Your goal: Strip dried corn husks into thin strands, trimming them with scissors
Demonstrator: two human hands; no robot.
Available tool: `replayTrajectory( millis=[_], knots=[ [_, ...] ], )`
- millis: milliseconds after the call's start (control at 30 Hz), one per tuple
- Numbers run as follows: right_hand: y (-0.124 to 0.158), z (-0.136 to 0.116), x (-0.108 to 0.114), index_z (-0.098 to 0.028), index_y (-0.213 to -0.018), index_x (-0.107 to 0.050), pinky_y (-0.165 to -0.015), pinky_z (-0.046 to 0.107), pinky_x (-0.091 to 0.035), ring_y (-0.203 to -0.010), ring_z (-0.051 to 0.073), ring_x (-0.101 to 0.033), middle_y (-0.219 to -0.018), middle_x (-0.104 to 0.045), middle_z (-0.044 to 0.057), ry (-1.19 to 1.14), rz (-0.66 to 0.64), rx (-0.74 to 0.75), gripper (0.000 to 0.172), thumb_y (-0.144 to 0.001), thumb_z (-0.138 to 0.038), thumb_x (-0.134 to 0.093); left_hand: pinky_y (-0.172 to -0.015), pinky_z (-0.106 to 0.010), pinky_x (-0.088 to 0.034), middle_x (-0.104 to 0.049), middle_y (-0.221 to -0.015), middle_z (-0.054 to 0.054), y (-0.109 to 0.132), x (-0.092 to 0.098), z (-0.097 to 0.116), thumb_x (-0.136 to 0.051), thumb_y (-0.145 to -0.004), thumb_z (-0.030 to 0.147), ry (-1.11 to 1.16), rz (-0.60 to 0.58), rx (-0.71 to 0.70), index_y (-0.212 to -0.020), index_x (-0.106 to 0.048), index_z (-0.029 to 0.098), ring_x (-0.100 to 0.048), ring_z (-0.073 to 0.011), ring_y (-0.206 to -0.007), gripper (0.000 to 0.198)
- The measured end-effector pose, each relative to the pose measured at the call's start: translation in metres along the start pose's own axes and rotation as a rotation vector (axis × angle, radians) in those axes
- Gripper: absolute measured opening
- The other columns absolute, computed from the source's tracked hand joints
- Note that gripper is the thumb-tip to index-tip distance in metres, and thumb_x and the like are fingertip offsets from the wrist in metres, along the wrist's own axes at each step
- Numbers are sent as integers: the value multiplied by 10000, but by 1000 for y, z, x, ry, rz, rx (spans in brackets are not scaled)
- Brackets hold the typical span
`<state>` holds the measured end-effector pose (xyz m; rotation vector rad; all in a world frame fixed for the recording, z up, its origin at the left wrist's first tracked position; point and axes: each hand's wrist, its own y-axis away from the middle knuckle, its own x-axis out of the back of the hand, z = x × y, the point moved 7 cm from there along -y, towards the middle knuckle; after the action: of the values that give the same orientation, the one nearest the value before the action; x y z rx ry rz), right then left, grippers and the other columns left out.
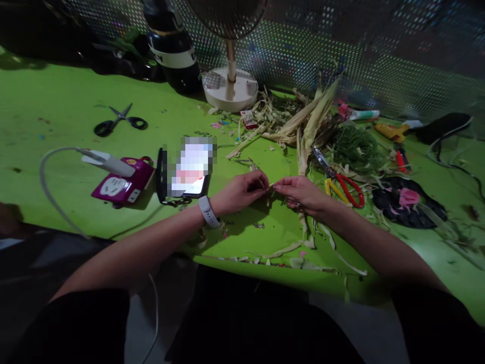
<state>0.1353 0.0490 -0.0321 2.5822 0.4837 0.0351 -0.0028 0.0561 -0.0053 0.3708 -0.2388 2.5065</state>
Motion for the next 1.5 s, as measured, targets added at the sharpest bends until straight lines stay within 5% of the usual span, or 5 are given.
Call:
replayTrajectory(
  millis=[533, 667, 1000, 1300, 1500],
  knots=[
    [3, -6, -4, -149, -780, -608, -342, 193, -261, -349, 12, -328, -574, -545, -70, 29, 81, 48, 365, -636, -427, -797, -562, -213, -395, -633, -665, -12, 3, -2, -4, -627, -812, 344, -71, 12, 58, -763, -670, 124, -516, -91, -590, 229],
    [3, -20, 13, -178, -940, -607, -407, 202, -239, -407, 38, -326, -573, -469, -88, 248, 103, 178, 312, -780, -434, -683, -595, -221, -416, -603, -673, -1, 3, 4, -10, -619, -820, 365, 19, -32, 126, -725, -584, 139, -533, -98, -627, 248],
    [6, -41, 18, -173, -892, -724, -649, 268, -349, -682, 152, -571, -781, -701, 47, 978, 150, 381, 222, -880, -339, -577, -854, -334, -499, -664, -1159, -111, 23, 11, -17, -746, -714, 351, 543, 17, 380, -684, -544, 138, -642, -187, -1010, 295],
    [4, -48, 19, -172, -710, -692, -626, 262, -337, -663, 142, -532, -702, -628, 32, 961, 97, 574, 304, -846, -429, -603, -786, -282, -476, -660, -984, -80, 36, 27, -6, -635, -806, 362, 154, 50, 212, -684, -553, 145, -594, -140, -868, 262],
    [1, -45, 32, -174, -574, -566, -525, 249, -249, -531, 97, -356, -535, -430, -36, 764, 195, 483, 378, -794, -473, -637, -700, -291, -460, -641, -801, -53, 36, 37, -4, -573, -853, 362, -175, 102, 143, -791, -615, 155, -569, -154, -746, 220]
  ],
)
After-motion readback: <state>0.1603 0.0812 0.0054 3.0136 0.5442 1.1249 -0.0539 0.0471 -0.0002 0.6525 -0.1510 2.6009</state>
